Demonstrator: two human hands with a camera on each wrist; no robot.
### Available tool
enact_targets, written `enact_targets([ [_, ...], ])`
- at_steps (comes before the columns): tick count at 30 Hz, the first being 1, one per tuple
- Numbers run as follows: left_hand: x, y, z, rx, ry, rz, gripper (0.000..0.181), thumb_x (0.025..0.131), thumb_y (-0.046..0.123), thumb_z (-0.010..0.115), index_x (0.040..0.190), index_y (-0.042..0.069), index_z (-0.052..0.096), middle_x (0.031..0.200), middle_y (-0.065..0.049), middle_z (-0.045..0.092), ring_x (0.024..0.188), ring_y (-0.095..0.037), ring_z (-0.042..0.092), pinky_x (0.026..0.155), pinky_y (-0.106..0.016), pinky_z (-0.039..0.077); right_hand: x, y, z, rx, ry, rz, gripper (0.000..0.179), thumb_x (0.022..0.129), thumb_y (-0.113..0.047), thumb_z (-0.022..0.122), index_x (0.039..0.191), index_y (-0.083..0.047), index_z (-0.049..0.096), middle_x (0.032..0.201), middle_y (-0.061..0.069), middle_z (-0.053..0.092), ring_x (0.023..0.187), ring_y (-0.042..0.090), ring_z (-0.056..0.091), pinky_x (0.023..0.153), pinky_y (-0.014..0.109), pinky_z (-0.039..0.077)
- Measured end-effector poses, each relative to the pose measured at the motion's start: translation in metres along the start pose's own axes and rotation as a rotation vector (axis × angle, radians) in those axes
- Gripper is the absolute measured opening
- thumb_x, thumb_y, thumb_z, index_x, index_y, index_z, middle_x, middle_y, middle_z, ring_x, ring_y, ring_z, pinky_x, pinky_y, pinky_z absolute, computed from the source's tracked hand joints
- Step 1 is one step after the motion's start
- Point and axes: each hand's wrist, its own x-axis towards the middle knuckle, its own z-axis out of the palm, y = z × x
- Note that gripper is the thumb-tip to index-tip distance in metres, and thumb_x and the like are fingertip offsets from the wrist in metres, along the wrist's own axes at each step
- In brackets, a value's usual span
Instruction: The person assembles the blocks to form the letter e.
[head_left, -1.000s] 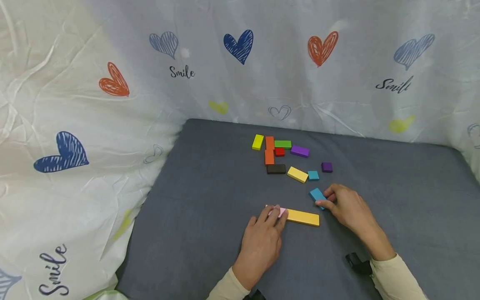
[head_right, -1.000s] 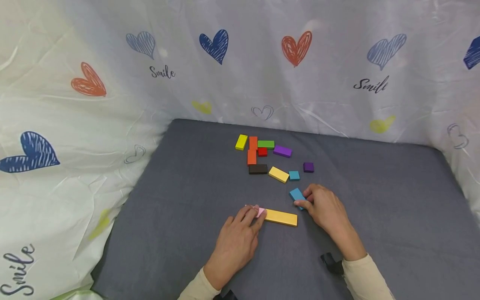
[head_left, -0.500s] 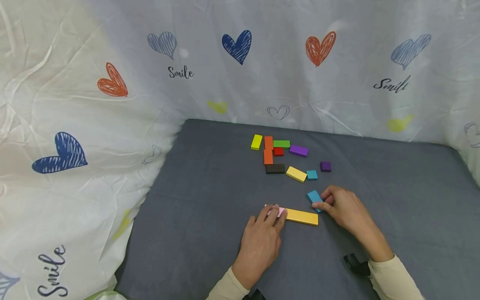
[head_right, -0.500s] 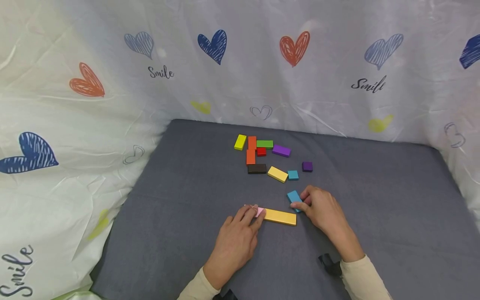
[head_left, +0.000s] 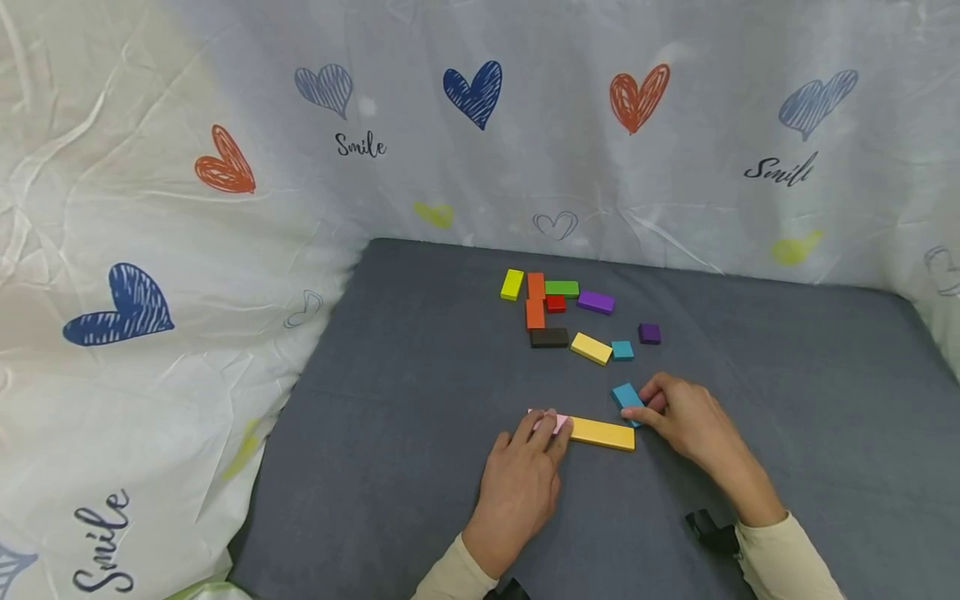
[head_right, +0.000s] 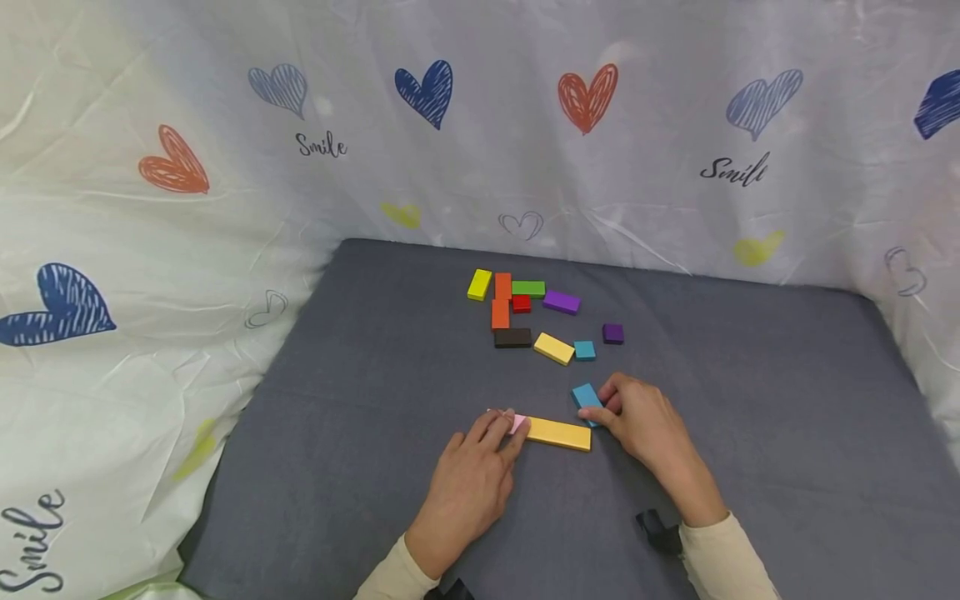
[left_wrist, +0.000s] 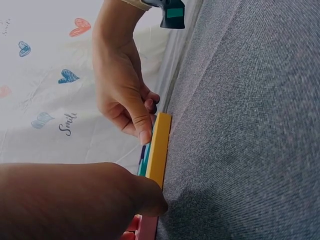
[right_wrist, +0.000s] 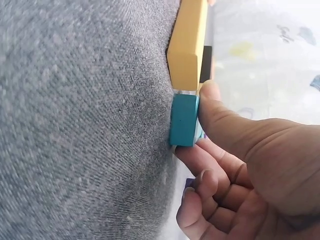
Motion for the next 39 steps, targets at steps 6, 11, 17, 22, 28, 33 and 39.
enact_targets([
  [6, 0.001, 0.001, -0.001, -0.004, -0.006, -0.005, 0.068, 0.098, 0.045, 0.073, 0.16, 0.033, 0.049, 0.159, 0.007, 0.051, 0.144, -0.016, 0.043, 0.086, -0.035, 0.052, -0.002, 0.0, 0.0, 0.009, -0.002, 0.007, 0.041, 0.088, -0.039, 0.087, 0.102, -0.005, 0.069, 0.078, -0.002, 0.065, 0.066, 0.015, 0.054, 0.059, 0.033, 0.044],
  [11, 0.001, 0.001, -0.001, -0.001, -0.028, -0.004, 0.069, 0.098, 0.047, 0.072, 0.161, 0.033, 0.047, 0.16, 0.007, 0.049, 0.145, -0.016, 0.042, 0.087, -0.035, 0.052, -0.003, 0.0, 0.0, 0.009, 0.001, 0.007, 0.041, 0.088, -0.039, 0.087, 0.102, -0.005, 0.069, 0.076, -0.002, 0.065, 0.065, 0.015, 0.054, 0.058, 0.033, 0.044],
  [17, 0.0, 0.001, 0.0, -0.004, -0.011, -0.003, 0.068, 0.098, 0.046, 0.073, 0.16, 0.033, 0.048, 0.16, 0.007, 0.05, 0.144, -0.016, 0.043, 0.086, -0.035, 0.052, -0.003, 0.0, 0.0, 0.004, -0.008, 0.006, 0.042, 0.09, -0.04, 0.085, 0.103, -0.004, 0.069, 0.076, -0.002, 0.064, 0.064, 0.015, 0.054, 0.057, 0.032, 0.044],
  [22, 0.0, 0.0, 0.001, -0.015, 0.014, 0.002, 0.067, 0.097, 0.043, 0.074, 0.159, 0.032, 0.05, 0.159, 0.006, 0.052, 0.144, -0.016, 0.045, 0.084, -0.035, 0.052, -0.004, 0.001, -0.006, 0.006, -0.022, -0.002, 0.049, 0.1, -0.049, 0.071, 0.113, -0.001, 0.072, 0.079, -0.001, 0.066, 0.066, 0.014, 0.055, 0.059, 0.033, 0.045],
  [28, 0.0, -0.001, 0.001, -0.02, 0.009, 0.002, 0.068, 0.097, 0.043, 0.073, 0.16, 0.032, 0.049, 0.159, 0.006, 0.051, 0.144, -0.017, 0.044, 0.085, -0.035, 0.052, -0.002, 0.002, -0.018, -0.017, 0.011, -0.004, 0.054, 0.104, -0.051, 0.063, 0.117, 0.001, 0.071, 0.084, 0.001, 0.068, 0.07, 0.015, 0.057, 0.06, 0.032, 0.046],
  [33, 0.001, -0.001, 0.0, -0.018, -0.007, 0.0, 0.067, 0.098, 0.043, 0.073, 0.16, 0.033, 0.048, 0.16, 0.007, 0.05, 0.145, -0.016, 0.043, 0.085, -0.035, 0.052, 0.0, 0.002, -0.026, -0.025, 0.03, -0.01, 0.047, 0.106, -0.045, 0.064, 0.118, 0.0, 0.071, 0.087, 0.003, 0.069, 0.07, 0.016, 0.058, 0.06, 0.034, 0.047],
  [39, 0.001, 0.0, 0.0, -0.02, -0.021, 0.001, 0.067, 0.099, 0.043, 0.071, 0.161, 0.033, 0.047, 0.161, 0.008, 0.049, 0.145, -0.016, 0.042, 0.087, -0.035, 0.052, 0.007, 0.002, -0.033, -0.04, 0.048, -0.051, 0.041, 0.107, -0.041, 0.064, 0.118, -0.003, 0.073, 0.088, 0.004, 0.071, 0.07, 0.016, 0.059, 0.061, 0.035, 0.048],
])
